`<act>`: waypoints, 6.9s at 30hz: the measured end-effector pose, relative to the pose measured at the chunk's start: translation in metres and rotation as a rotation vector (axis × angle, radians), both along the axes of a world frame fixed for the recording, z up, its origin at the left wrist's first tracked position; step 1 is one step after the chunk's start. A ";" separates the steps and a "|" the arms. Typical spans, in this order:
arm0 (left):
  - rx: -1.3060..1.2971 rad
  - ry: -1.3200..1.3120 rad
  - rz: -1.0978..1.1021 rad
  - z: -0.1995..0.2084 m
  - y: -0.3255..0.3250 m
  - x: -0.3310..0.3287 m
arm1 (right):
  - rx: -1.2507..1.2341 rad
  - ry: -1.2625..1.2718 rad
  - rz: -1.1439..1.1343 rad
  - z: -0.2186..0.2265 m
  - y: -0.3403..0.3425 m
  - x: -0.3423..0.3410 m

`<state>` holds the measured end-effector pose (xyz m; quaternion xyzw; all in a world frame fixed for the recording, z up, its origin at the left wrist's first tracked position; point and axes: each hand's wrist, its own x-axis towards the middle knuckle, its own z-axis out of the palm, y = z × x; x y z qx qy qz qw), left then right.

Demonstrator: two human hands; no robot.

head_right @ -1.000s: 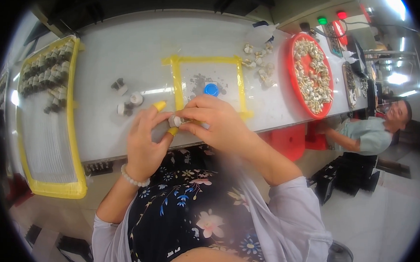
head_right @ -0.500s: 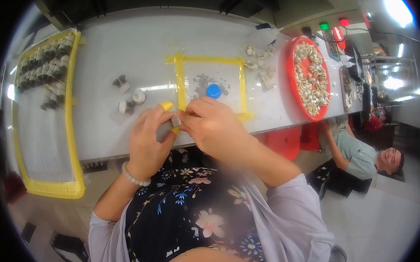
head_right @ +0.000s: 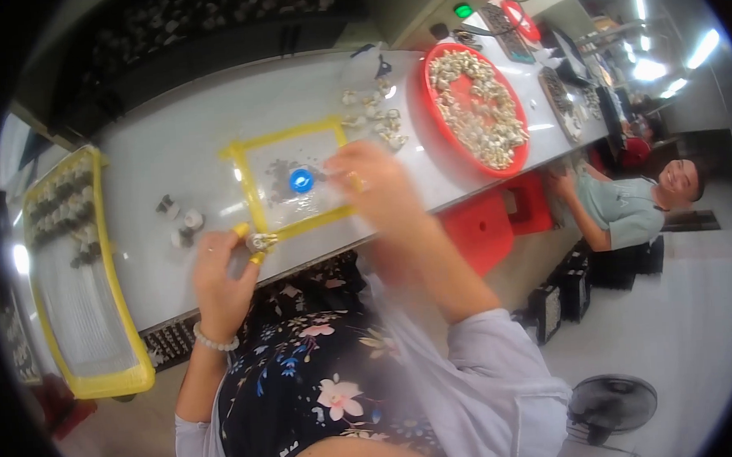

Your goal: The person assembles plastic components by hand, attaching white assembly pieces to black bases and organizing the completed components on a yellow tray.

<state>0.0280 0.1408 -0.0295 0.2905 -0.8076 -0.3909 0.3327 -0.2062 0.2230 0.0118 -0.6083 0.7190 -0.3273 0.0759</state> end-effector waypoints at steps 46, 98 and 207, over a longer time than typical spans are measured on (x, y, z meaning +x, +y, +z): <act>-0.118 -0.355 0.062 0.023 -0.042 0.045 | 0.073 0.032 0.206 0.006 -0.026 -0.008; 0.029 0.014 -0.030 -0.002 0.003 0.007 | 0.225 -0.356 0.363 0.009 -0.016 0.050; 0.082 -0.177 0.062 0.013 -0.017 0.008 | 0.125 0.278 0.294 0.010 -0.030 -0.005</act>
